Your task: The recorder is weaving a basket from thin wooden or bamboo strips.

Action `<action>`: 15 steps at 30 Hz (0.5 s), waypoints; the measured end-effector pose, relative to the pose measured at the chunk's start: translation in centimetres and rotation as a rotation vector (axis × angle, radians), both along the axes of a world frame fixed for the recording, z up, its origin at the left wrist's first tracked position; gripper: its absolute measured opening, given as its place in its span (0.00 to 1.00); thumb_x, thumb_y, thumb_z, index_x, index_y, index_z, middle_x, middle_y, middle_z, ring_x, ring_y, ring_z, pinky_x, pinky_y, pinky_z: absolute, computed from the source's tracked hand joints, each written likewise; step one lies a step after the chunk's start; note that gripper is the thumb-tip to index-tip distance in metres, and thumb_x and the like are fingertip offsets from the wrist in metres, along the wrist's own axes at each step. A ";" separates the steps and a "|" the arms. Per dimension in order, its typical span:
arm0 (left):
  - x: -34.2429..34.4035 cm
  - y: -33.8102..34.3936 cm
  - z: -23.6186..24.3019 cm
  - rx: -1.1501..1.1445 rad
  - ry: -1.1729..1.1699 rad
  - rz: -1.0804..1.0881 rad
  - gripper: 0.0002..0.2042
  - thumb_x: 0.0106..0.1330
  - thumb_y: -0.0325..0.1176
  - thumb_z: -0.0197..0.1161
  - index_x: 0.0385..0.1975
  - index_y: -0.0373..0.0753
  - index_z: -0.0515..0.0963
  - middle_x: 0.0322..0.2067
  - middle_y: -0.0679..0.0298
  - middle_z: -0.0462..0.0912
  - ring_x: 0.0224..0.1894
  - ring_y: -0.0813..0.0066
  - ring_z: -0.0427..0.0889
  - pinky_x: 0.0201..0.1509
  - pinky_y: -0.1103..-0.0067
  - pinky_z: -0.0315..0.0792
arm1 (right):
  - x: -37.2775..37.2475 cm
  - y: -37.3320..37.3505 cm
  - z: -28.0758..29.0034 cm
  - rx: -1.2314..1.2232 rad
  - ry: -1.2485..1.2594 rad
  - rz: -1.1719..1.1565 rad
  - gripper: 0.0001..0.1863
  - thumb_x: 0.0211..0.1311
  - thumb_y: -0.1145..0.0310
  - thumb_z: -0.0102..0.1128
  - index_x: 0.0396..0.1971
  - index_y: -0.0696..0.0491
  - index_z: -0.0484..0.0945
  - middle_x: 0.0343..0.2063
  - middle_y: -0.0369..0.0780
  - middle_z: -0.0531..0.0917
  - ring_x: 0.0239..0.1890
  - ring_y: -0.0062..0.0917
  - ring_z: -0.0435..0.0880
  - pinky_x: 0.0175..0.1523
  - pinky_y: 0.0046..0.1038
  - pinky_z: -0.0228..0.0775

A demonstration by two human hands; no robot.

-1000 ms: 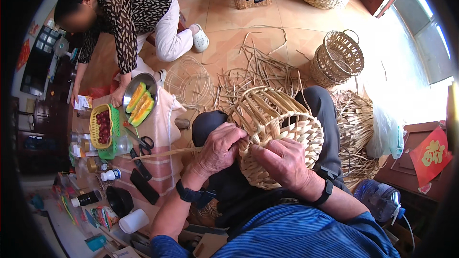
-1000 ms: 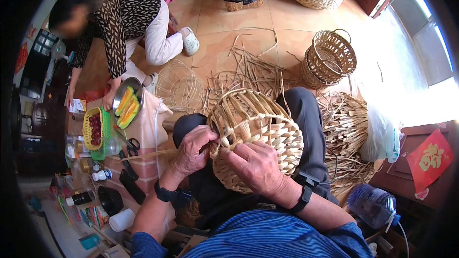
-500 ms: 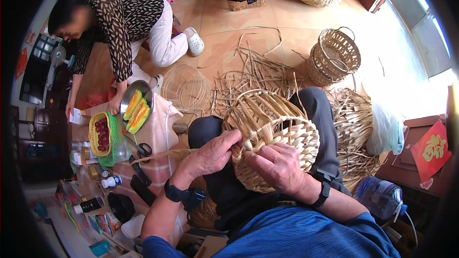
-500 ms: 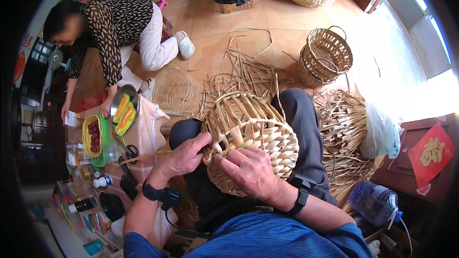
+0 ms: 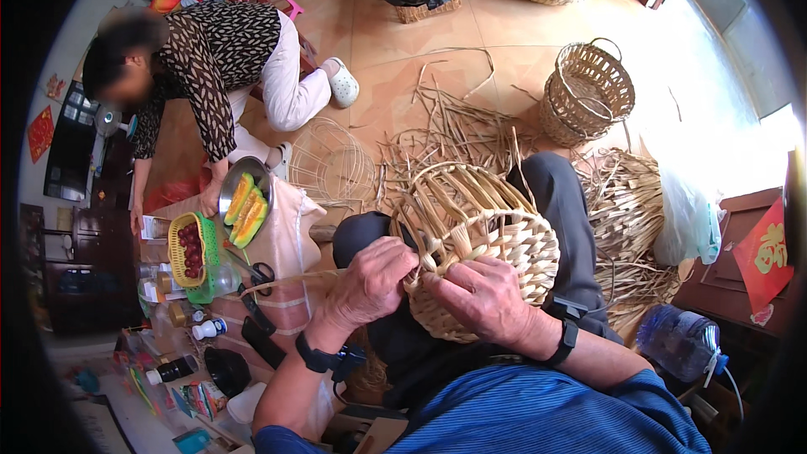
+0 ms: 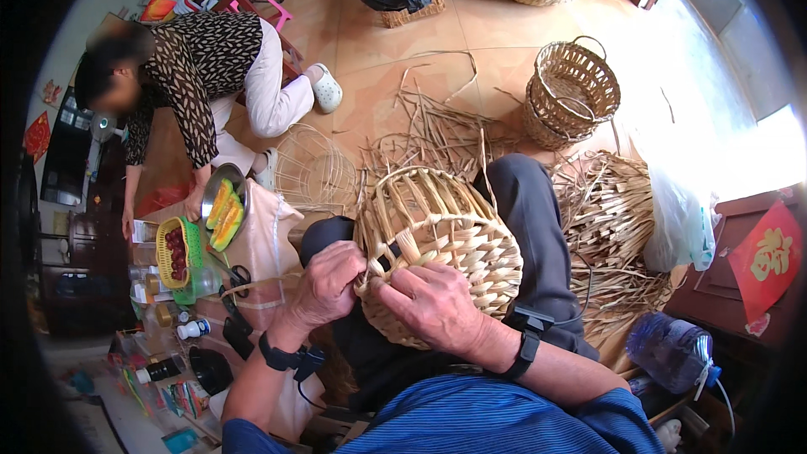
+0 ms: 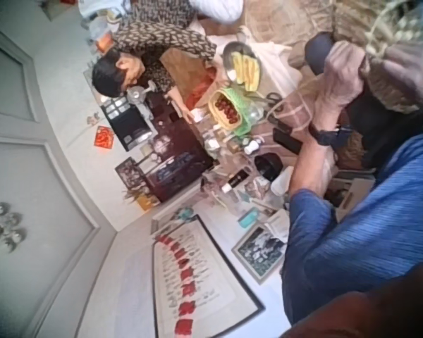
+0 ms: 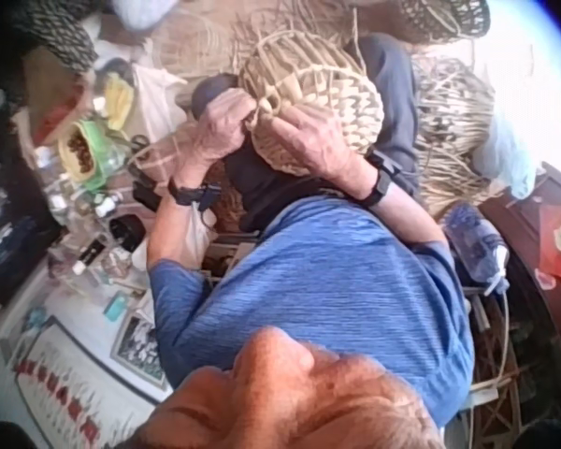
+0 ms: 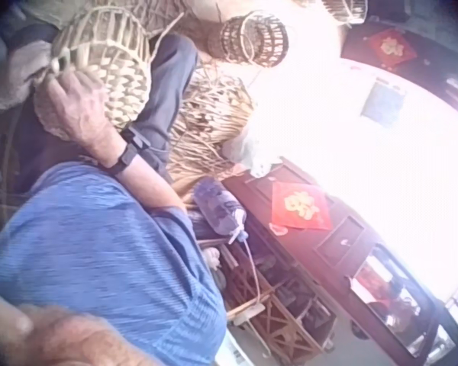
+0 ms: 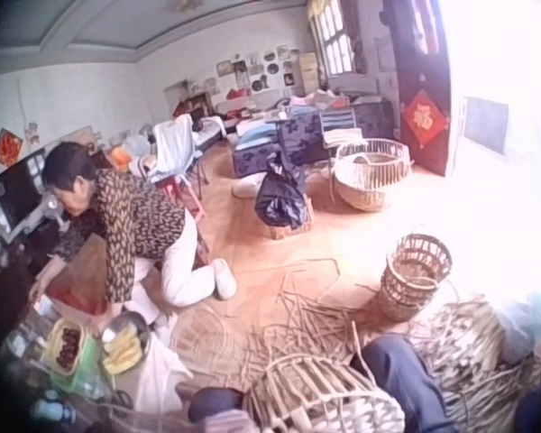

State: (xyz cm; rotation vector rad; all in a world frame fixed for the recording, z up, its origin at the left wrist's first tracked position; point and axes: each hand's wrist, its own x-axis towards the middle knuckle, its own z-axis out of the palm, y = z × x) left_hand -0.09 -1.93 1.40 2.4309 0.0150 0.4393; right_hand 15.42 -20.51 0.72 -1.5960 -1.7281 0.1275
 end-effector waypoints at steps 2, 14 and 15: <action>-0.2 0.0 -0.3 0.010 -0.021 0.016 0.12 0.52 0.12 0.62 0.35 0.32 0.73 0.29 0.50 0.76 0.38 0.42 0.81 0.49 0.58 0.78 | 0.1 0.0 0.1 -0.003 0.003 0.006 0.14 0.59 0.66 0.63 0.44 0.52 0.81 0.30 0.36 0.76 0.32 0.29 0.83 0.38 0.33 0.75; -1.2 -0.4 0.8 -0.553 0.466 0.171 0.18 0.60 0.18 0.62 0.51 0.34 0.74 0.44 0.56 0.78 0.47 0.62 0.81 0.61 0.71 0.75 | 0.0 -0.3 -0.2 -0.010 0.004 0.013 0.18 0.58 0.65 0.63 0.49 0.52 0.81 0.31 0.36 0.77 0.34 0.30 0.85 0.40 0.34 0.76; -1.4 -0.2 0.7 -0.636 0.462 0.152 0.18 0.61 0.19 0.60 0.52 0.33 0.74 0.44 0.59 0.77 0.48 0.68 0.80 0.61 0.73 0.74 | 0.0 -0.3 -0.2 -0.007 0.007 0.012 0.18 0.58 0.66 0.63 0.48 0.52 0.81 0.31 0.36 0.77 0.34 0.30 0.85 0.40 0.34 0.76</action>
